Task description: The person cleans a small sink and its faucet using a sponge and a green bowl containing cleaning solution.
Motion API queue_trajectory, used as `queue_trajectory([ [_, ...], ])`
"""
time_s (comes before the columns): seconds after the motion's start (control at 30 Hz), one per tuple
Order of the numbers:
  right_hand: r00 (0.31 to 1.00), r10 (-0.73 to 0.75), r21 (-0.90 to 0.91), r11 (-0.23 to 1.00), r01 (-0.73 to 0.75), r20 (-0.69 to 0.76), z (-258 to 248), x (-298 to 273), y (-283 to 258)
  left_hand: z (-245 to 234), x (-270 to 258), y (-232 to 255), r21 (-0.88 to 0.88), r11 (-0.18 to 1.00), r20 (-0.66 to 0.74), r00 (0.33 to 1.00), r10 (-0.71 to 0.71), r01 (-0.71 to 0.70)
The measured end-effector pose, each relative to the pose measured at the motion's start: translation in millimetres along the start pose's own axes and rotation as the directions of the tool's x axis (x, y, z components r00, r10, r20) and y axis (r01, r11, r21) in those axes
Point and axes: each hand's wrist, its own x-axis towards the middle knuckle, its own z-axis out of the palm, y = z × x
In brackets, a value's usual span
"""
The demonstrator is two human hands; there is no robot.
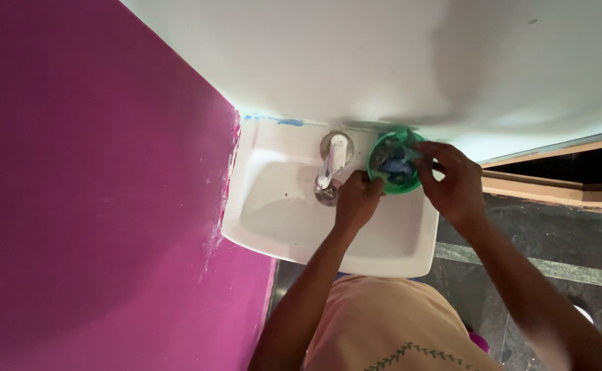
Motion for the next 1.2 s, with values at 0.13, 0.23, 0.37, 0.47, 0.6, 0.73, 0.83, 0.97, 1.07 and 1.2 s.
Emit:
queue_trajectory([
  [0.13,0.977,-0.177,-0.298,0.932,0.206,0.123,3,10,6,-8,-16,14,-0.095,0.995,0.047,0.998,-0.034,0.038],
  [0.23,0.946,-0.107,-0.446,0.862,0.242,0.305,13,8,11,-18,-31,24,-0.199,0.978,0.066,0.996,-0.056,0.068],
  [0.37,0.911,0.023,-0.47,0.862,0.19,0.411,24,-7,7,-38,-62,31,-0.146,0.981,0.078,0.99,-0.118,0.128],
  [0.47,0.855,0.086,-0.382,0.914,0.137,0.512,30,-17,-5,-60,-88,30,-0.149,0.968,0.054,0.98,-0.193,0.199],
  [0.6,0.787,-0.076,-0.195,0.95,0.243,0.612,49,-27,-24,-97,-120,15,-0.261,0.938,0.007,0.972,-0.234,0.228],
  [0.73,0.712,-0.264,-0.026,0.929,0.368,0.651,77,-22,-49,-135,-127,-2,-0.305,0.922,-0.068,0.96,-0.271,0.239],
  [0.83,0.691,-0.263,-0.015,0.93,0.368,0.674,100,-6,-68,-156,-119,-6,-0.143,0.945,-0.177,0.932,-0.317,0.294],
  [0.97,0.745,-0.474,0.072,0.861,0.503,0.469,138,10,-85,-180,-101,-1,-0.126,0.968,-0.324,0.913,-0.246,0.216],
  [1.07,0.77,-0.478,0.06,0.862,0.503,0.422,161,22,-91,-196,-87,-5,-0.095,0.985,-0.365,0.916,-0.168,0.143],
  [1.2,0.911,-0.253,0.134,0.966,0.22,0.326,176,46,-100,-204,-49,-20,-0.12,0.989,-0.355,0.926,-0.126,0.088],
])
